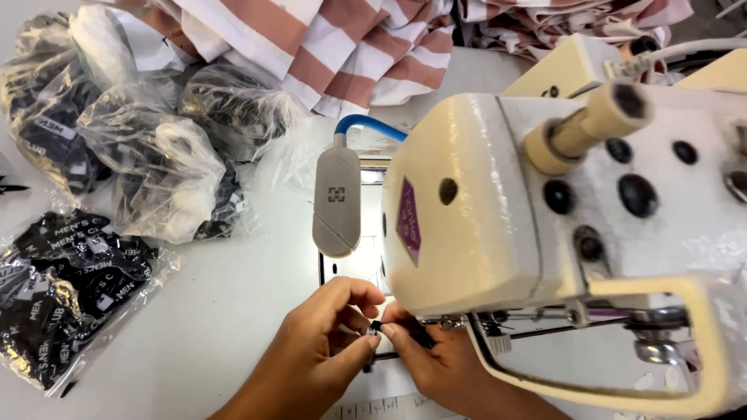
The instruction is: Sew and prepare small fabric labels or tags using an industrial sewing machine.
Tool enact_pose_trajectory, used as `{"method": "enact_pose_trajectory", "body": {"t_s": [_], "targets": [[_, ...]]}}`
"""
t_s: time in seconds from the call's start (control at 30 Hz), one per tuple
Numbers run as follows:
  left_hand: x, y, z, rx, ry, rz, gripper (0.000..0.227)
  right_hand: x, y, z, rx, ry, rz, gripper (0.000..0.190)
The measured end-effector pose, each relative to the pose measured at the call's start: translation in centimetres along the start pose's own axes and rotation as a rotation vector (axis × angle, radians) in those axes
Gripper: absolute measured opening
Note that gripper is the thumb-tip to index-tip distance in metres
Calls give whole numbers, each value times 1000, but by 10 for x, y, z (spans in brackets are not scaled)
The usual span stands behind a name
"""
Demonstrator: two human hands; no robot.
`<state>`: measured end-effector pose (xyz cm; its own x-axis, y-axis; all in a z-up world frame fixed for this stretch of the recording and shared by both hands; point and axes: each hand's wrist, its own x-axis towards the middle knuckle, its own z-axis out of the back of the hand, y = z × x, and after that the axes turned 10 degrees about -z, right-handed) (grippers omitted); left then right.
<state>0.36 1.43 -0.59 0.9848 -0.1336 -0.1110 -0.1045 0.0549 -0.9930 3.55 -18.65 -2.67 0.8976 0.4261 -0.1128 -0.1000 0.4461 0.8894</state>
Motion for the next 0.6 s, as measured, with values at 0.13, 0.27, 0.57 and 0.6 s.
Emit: {"method": "enact_pose_trajectory", "body": {"t_s": [0.13, 0.27, 0.57, 0.6], "targets": [[-5, -18, 5, -83, -108, 121, 22, -5, 15, 16, -201, -82, -129, 17], [-16, -22, -1, 267, 44, -393, 42, -12, 23, 23, 252, -34, -612, 14], [-43, -32, -27, -211, -102, 36, 1, -46, 43, 19, 476, 87, -583, 8], [-47, -36, -29, -257, -101, 26, 18, -50, 39, 18, 543, 57, -522, 5]]}}
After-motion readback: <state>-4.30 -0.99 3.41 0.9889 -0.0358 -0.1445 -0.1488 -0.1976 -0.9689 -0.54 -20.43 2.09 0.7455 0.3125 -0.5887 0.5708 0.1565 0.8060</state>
